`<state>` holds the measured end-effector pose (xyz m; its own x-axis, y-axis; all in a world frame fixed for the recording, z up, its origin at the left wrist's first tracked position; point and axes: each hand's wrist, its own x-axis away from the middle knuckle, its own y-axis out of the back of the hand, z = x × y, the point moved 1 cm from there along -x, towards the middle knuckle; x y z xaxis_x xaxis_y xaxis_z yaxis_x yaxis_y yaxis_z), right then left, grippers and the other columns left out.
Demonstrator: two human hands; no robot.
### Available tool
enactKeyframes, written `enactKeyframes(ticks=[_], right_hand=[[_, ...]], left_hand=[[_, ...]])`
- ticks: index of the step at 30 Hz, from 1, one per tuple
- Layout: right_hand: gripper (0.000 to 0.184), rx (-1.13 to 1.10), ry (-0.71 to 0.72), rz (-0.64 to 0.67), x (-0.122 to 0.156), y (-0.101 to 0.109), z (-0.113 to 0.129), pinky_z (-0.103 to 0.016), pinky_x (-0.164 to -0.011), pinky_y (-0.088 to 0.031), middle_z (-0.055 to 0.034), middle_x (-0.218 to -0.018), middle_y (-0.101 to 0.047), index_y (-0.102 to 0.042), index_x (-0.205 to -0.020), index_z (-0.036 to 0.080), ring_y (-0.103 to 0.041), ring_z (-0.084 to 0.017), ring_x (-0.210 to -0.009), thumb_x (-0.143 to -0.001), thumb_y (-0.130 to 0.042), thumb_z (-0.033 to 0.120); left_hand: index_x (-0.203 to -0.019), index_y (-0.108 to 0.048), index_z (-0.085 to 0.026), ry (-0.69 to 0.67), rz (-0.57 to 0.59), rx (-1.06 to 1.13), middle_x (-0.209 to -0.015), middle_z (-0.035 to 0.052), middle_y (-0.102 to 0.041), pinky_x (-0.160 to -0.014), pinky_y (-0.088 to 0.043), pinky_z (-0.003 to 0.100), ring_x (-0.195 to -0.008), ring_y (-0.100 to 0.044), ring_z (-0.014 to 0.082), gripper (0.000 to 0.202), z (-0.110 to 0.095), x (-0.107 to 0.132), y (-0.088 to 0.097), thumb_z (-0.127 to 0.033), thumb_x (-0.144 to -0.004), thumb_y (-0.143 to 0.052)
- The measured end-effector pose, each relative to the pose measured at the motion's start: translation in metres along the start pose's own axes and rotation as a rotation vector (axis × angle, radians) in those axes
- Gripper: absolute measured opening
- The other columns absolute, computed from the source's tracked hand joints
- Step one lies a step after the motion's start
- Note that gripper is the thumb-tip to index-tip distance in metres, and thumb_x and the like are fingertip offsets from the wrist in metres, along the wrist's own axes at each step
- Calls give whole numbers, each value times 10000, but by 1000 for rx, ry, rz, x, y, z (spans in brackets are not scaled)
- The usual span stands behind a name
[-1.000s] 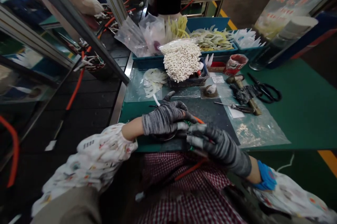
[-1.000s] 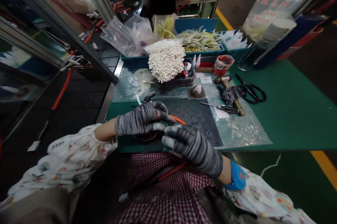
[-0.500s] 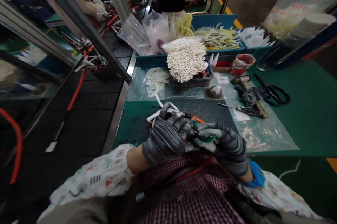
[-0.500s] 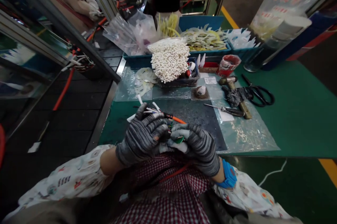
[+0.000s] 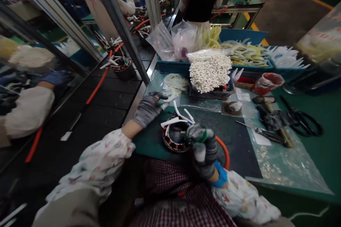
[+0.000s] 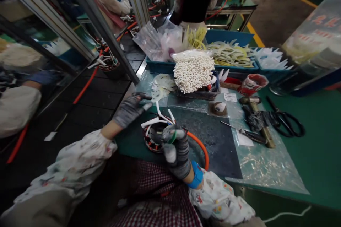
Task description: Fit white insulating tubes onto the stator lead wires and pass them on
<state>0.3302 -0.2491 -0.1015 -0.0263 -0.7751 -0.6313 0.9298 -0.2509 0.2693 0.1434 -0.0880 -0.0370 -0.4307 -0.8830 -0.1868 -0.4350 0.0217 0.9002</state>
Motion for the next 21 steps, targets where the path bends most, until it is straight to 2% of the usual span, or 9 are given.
enactKeyframes(ticks=[3,5,10,13,16,19,21], right_hand=[[319,-51,30,-95,1,9,-3,-442,-740,-658,-16,-919,-612,-465,-1360,408,-682,-259,-807,-1048,-525,385],[309,-58,26,-119,1,16,-2,-432,-735,-667,-14,-920,-641,-507,-1341,414,-692,-253,-809,-1038,-563,384],[232,-123,-13,-143,-2,21,4,-439,-799,-666,-19,-967,-682,-595,-1252,384,-704,-249,-856,-1030,-588,318],[173,-223,-18,-145,-5,20,6,-396,-790,-661,-16,-965,-682,-642,-1181,353,-701,-229,-862,-1021,-641,287],[163,-305,-19,-176,-5,19,5,-350,-754,-659,13,-902,-694,-686,-1164,349,-700,-196,-804,-1012,-707,294],[281,-358,-57,-249,-3,23,3,-333,-790,-660,30,-936,-748,-712,-1263,375,-719,-177,-820,-996,-779,314],[293,-388,-114,-281,-2,27,3,-321,-785,-654,33,-948,-758,-707,-1308,388,-719,-168,-816,-1023,-764,355]], left_hand=[[-1117,-799,-187,71,118,-97,-1288,140,-773,-1132,-561,461,-1214,-710,324,311,17,-37,-24,-363,-862,-832],[-1097,-813,-176,112,178,-147,-1300,158,-764,-1112,-559,467,-1224,-697,356,332,19,-54,-35,-378,-838,-851],[-1026,-828,-197,167,264,-195,-1209,120,-790,-1078,-560,400,-1194,-710,332,260,16,-68,-41,-396,-860,-817],[-1015,-829,-188,184,251,-174,-1196,120,-794,-1082,-561,393,-1172,-726,329,259,18,-66,-39,-374,-835,-829],[-975,-819,-186,209,192,-112,-1127,105,-806,-1058,-578,378,-1112,-749,310,225,27,-63,-35,-344,-816,-832],[-904,-784,-178,237,116,-7,-951,85,-804,-964,-617,374,-951,-768,281,152,37,-57,-24,-309,-831,-807],[-960,-763,-165,233,48,88,-937,81,-799,-928,-632,374,-917,-768,263,160,39,-48,-11,-299,-872,-767]])
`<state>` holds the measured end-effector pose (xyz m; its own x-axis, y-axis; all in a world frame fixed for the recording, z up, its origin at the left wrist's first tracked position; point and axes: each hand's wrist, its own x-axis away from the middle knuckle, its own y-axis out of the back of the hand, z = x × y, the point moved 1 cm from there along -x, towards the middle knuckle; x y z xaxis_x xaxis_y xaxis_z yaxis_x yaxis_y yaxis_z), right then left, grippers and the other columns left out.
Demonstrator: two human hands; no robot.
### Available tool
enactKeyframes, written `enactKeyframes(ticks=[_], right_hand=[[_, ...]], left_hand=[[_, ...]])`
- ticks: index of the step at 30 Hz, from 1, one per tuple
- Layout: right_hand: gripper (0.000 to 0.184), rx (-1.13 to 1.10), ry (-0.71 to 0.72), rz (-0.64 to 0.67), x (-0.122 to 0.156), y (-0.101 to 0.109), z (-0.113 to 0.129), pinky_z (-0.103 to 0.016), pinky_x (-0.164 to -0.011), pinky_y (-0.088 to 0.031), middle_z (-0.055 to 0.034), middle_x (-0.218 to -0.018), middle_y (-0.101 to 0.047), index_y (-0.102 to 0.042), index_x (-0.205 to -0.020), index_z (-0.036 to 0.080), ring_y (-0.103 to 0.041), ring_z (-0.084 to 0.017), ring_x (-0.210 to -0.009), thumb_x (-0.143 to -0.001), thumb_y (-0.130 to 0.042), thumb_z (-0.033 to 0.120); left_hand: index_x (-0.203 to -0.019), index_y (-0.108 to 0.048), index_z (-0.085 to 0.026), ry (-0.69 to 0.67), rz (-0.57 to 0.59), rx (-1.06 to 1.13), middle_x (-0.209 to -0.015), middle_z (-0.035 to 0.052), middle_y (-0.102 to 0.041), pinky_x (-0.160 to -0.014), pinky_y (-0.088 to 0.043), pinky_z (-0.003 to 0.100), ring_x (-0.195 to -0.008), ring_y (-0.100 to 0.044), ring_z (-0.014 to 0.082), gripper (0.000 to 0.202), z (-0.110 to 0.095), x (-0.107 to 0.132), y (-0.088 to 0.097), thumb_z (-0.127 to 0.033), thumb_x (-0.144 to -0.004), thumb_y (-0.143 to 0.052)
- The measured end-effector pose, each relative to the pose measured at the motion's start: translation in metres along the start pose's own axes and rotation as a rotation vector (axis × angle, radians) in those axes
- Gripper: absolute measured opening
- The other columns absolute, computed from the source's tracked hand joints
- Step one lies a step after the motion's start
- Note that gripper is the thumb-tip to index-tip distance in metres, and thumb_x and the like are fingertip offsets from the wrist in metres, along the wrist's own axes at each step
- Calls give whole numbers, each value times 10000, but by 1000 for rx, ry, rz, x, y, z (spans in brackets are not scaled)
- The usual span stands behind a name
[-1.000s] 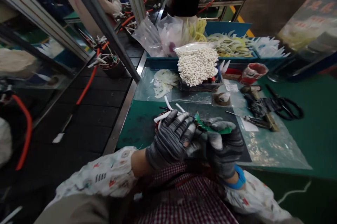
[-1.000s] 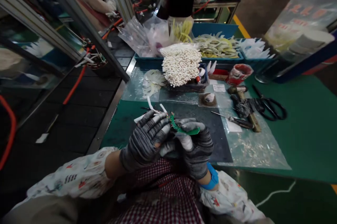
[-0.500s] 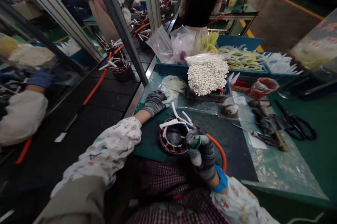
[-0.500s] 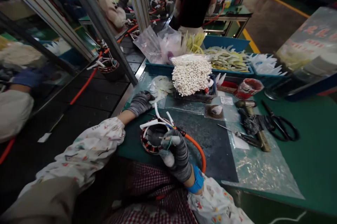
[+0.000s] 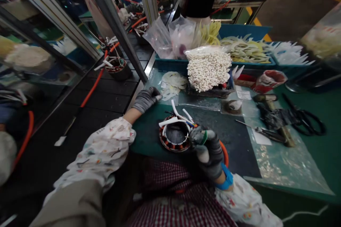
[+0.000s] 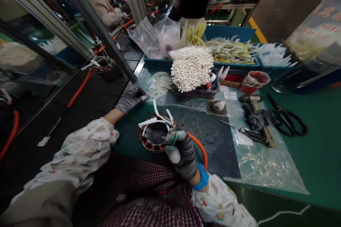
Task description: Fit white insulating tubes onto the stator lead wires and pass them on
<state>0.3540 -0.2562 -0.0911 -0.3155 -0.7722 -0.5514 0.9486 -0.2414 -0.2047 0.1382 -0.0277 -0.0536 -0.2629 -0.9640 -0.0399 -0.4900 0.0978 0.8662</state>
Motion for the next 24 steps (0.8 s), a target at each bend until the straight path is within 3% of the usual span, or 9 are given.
enactKeyframes(ticks=[4,5,6,9,11,15,18,21,24], right_hand=[[197,-26,-155,-82,-5,8,4,-356,-733,-644,23,-886,-715,-715,-1215,372,-697,-187,-774,-1059,-696,490],[216,-21,-198,-95,-8,9,4,-372,-722,-640,14,-873,-701,-712,-1180,355,-692,-198,-772,-1057,-679,530],[258,-10,-233,-103,-10,11,4,-384,-712,-634,6,-859,-682,-706,-1152,339,-684,-206,-764,-1058,-653,573],[373,15,-295,-96,-18,13,2,-379,-663,-603,2,-806,-606,-689,-1093,311,-635,-201,-700,-1069,-552,658],[363,11,-283,-78,-23,12,2,-349,-618,-570,13,-783,-554,-683,-1085,314,-595,-184,-657,-1089,-511,633],[257,-129,-255,-66,-30,8,3,-288,-540,-466,36,-764,-481,-657,-1013,322,-523,-155,-610,-1097,-544,536],[253,-178,-260,-80,-29,7,4,-284,-551,-470,36,-776,-481,-649,-985,313,-519,-151,-622,-1080,-584,538],[229,-68,-226,-61,-22,9,8,-311,-626,-557,24,-811,-565,-667,-1023,318,-594,-168,-693,-1086,-590,524],[182,200,-103,31,-17,11,17,-338,-682,-630,21,-887,-684,-668,-1200,355,-696,-185,-760,-1124,-545,467]], left_hand=[[-1468,-591,-195,-95,-105,212,-1141,59,-795,-914,-652,337,-1001,-771,208,515,-14,50,28,-320,-975,-667],[-1518,-564,-230,-153,-126,263,-1173,46,-792,-914,-649,322,-1010,-772,195,545,-22,68,33,-347,-996,-668],[-1456,-634,-224,-291,-170,315,-1197,63,-792,-927,-643,330,-1034,-773,205,452,-31,87,36,-333,-1018,-654],[-1361,-705,-227,-710,-58,228,-1112,60,-806,-855,-602,320,-958,-758,193,351,-54,137,30,-189,-1034,-582],[-1319,-713,-211,-820,-22,152,-1079,70,-802,-870,-573,358,-949,-738,205,345,-61,157,18,-162,-1020,-548],[-1220,-770,-237,-771,34,27,-1085,81,-785,-948,-510,452,-1002,-679,258,326,-64,171,-3,-249,-1023,-511],[-1259,-773,-275,-679,59,-13,-1278,73,-756,-1154,-402,529,-1203,-643,280,335,-66,176,-4,-280,-1040,-518],[-1436,-701,-294,-656,45,-21,-1563,94,-607,-1305,-240,582,-1464,-504,327,440,-68,190,-4,-408,-1038,-552],[-1551,-621,-332,-616,-47,-143,-1486,96,-645,-1300,-282,557,-1416,-518,334,589,-67,205,-15,-532,-998,-639]])
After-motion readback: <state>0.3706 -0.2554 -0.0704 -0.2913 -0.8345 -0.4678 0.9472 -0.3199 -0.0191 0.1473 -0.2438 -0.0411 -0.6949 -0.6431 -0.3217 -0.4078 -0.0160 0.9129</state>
